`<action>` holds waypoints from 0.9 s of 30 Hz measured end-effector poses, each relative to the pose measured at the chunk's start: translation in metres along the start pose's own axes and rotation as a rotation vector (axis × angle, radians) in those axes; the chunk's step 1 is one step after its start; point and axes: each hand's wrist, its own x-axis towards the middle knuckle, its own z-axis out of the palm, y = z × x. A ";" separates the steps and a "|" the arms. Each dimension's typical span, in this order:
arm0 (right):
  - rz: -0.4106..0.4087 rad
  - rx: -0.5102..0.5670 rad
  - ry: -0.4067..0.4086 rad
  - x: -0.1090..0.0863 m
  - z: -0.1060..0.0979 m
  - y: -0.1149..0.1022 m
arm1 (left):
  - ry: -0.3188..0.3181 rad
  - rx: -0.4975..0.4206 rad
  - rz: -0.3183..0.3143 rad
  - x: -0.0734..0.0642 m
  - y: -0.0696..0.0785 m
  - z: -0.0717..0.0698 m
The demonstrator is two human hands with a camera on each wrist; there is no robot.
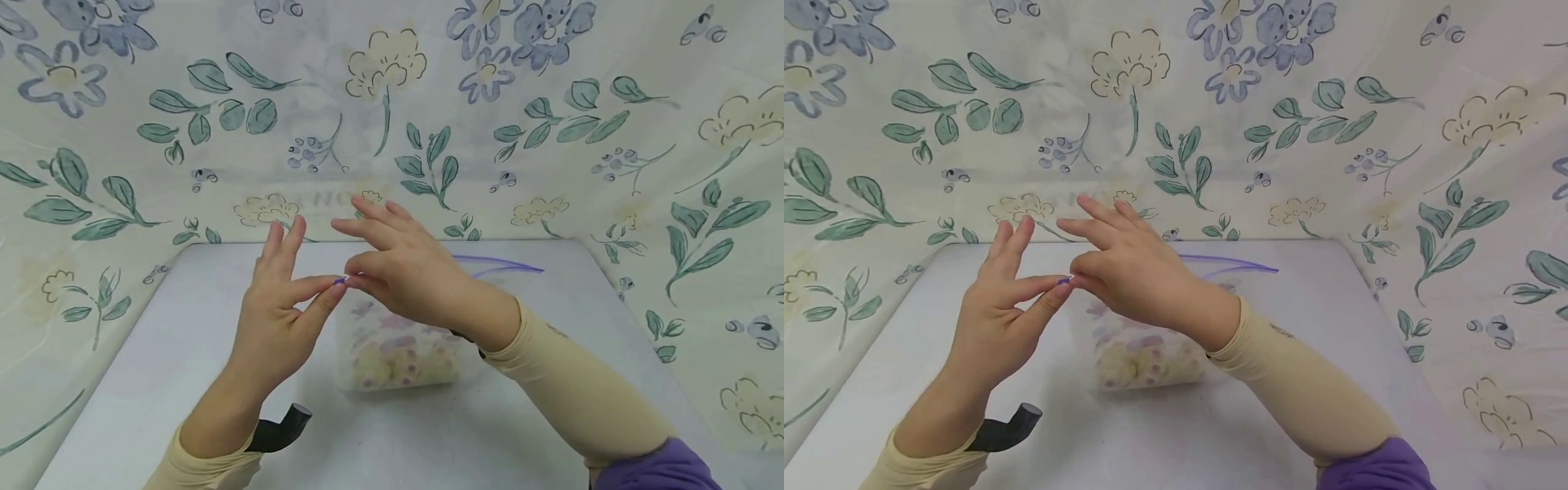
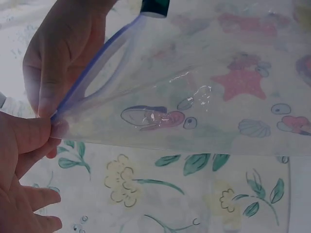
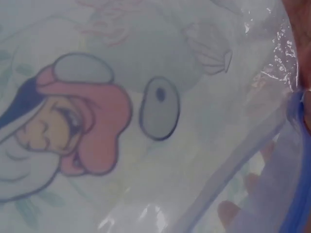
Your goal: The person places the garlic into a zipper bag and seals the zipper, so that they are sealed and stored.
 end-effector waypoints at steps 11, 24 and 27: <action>0.032 0.036 -0.007 -0.017 -0.005 0.028 | 0.080 -0.022 0.015 -0.001 -0.004 -0.002; 0.105 0.108 -0.070 -0.074 -0.015 0.083 | 0.066 -0.053 -0.032 -0.004 -0.014 -0.004; 0.118 0.112 -0.058 -0.086 -0.023 0.090 | 0.075 -0.054 -0.023 -0.003 -0.013 -0.005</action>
